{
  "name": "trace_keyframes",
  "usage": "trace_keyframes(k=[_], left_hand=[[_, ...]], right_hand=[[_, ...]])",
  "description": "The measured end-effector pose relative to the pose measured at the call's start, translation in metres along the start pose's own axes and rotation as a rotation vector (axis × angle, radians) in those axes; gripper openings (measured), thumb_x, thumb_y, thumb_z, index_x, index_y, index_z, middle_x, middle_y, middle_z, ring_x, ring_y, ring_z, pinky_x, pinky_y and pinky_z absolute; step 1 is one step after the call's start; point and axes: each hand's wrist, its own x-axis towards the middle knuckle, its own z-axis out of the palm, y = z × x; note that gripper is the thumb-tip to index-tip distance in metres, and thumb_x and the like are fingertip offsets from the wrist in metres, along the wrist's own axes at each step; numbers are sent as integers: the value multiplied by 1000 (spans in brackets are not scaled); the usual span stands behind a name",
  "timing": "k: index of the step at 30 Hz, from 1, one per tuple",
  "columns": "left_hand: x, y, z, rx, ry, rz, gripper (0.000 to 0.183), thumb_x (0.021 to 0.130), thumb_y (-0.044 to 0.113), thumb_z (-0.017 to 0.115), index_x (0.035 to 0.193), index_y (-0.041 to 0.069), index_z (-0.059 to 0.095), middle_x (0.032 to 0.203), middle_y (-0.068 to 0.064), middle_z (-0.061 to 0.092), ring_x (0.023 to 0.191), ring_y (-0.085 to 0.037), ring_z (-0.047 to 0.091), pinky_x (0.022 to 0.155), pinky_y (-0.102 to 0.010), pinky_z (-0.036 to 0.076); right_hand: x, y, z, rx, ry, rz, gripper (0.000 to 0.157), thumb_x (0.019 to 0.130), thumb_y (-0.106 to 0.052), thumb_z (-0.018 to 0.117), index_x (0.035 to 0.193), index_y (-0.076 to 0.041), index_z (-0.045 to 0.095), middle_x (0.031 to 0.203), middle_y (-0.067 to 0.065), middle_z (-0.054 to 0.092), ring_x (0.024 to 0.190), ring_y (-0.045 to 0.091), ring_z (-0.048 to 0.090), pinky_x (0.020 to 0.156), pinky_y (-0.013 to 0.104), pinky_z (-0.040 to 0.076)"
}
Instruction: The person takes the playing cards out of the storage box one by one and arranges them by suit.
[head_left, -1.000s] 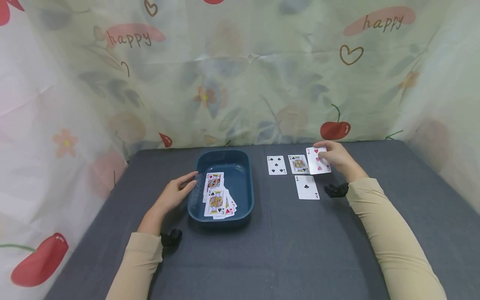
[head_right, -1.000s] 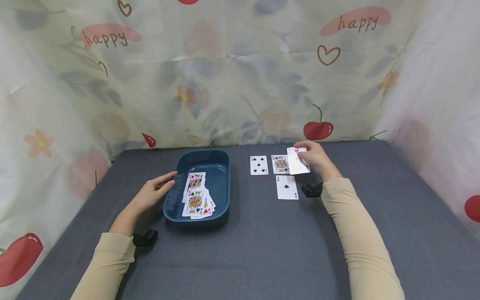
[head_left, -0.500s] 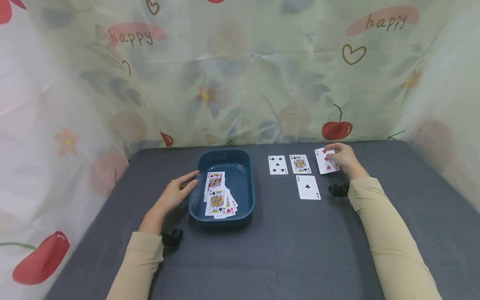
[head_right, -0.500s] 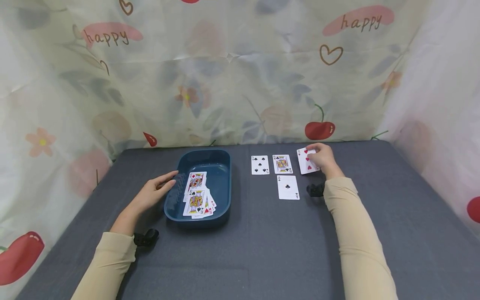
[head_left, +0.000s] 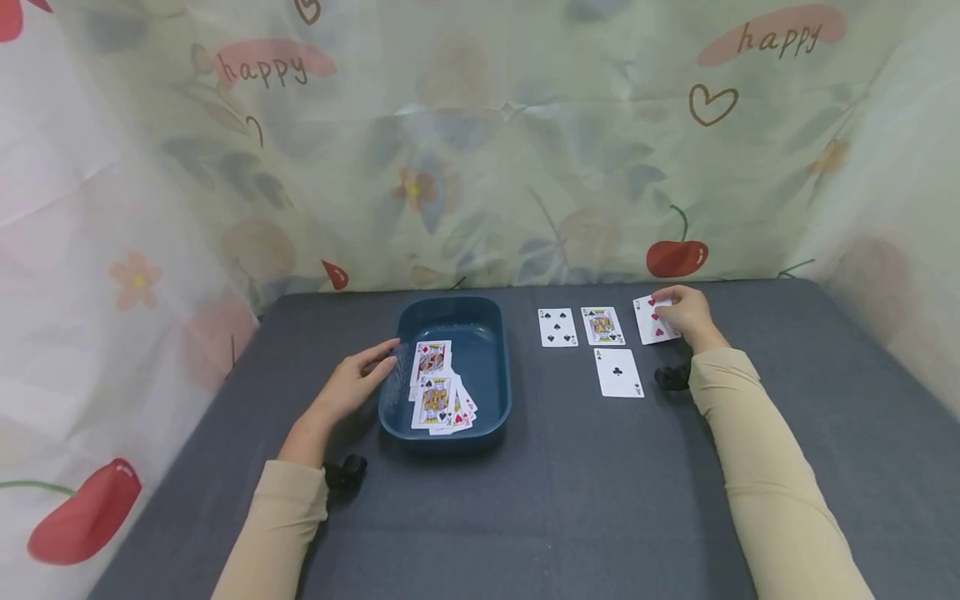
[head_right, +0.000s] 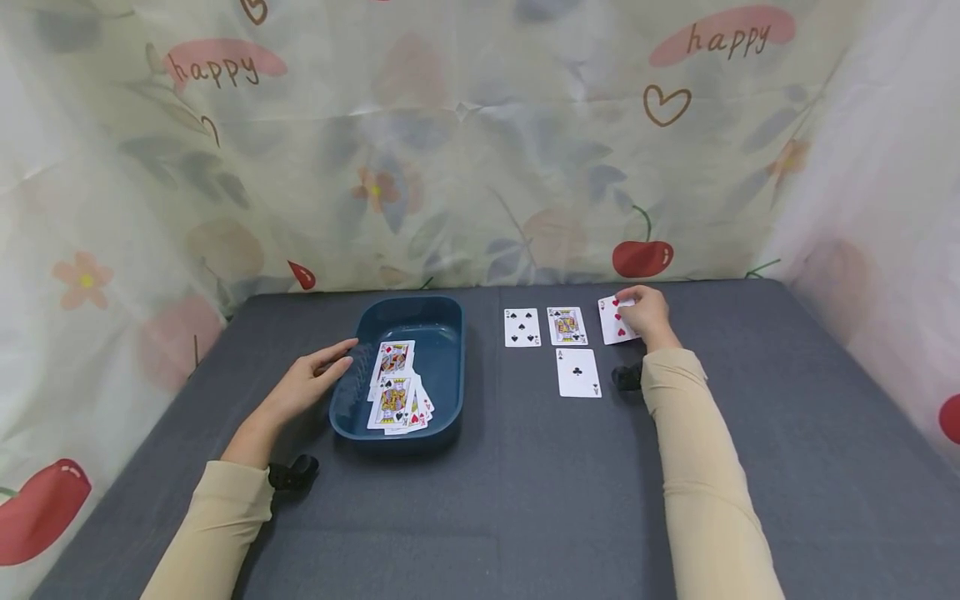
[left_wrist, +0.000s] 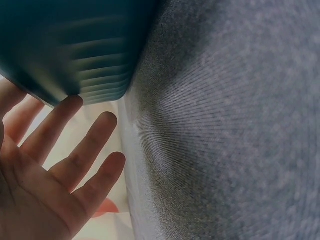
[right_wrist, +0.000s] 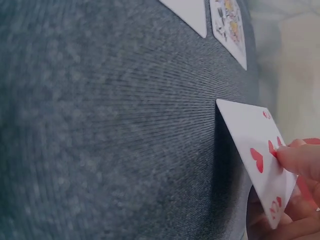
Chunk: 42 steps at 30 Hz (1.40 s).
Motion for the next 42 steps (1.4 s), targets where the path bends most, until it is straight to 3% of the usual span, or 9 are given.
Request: trace_keyframes(k=[3,7,10,22,29,35,42], left_hand=[[0,0,0,0,-3,-3,49,98,35,45,145,23,36,151,-14,33,134,-39,39,106,-55,35],[1,0,0,-1,-7,-3,49,98,35,45,145,24,35,151,-14,33,134,-40,39,106,-56,35],[0,0,0,-5,-4,0,48,98,34,45,144,24,36,151,-13,33,133,-39,40,106,-55,35],[0,-1,0,-3,0,6,48,98,34,45,144,24,37,151,-13,34,134,-38,39,107,-55,34],[0,0,0,-7,-5,-8,48,98,34,45,144,25,36,151,-12,33,134,-39,38,107,-55,34],[0,0,1,-3,2,-9,48,98,34,45,144,25,36,151,-12,33,134,-39,38,107,-55,34],[-1,1,0,-3,-5,-3,49,98,35,45,145,24,35,152,-13,32,134,-40,38,106,-56,34]], right_hand=[[1,0,1,-43,10,2,33,89,-4,50,120,6,54,128,30,46,109,35,42,87,43,42],[4,3,3,-106,9,1,32,89,-6,51,118,7,55,130,32,45,119,41,42,104,51,35],[6,4,6,-123,4,13,31,90,-7,51,118,6,55,133,32,44,125,42,40,107,52,32],[2,-1,7,-133,21,55,33,92,-12,49,118,7,54,130,31,46,119,40,43,103,50,37],[-5,-10,5,-125,35,-12,34,91,-12,49,118,8,54,123,30,54,114,41,50,97,50,40],[-16,-34,15,-68,-70,-65,36,93,-15,50,124,5,50,130,29,49,116,40,50,95,48,44],[-33,-68,34,-17,-200,-214,35,93,-15,51,122,5,51,129,28,51,121,40,48,100,50,41]])
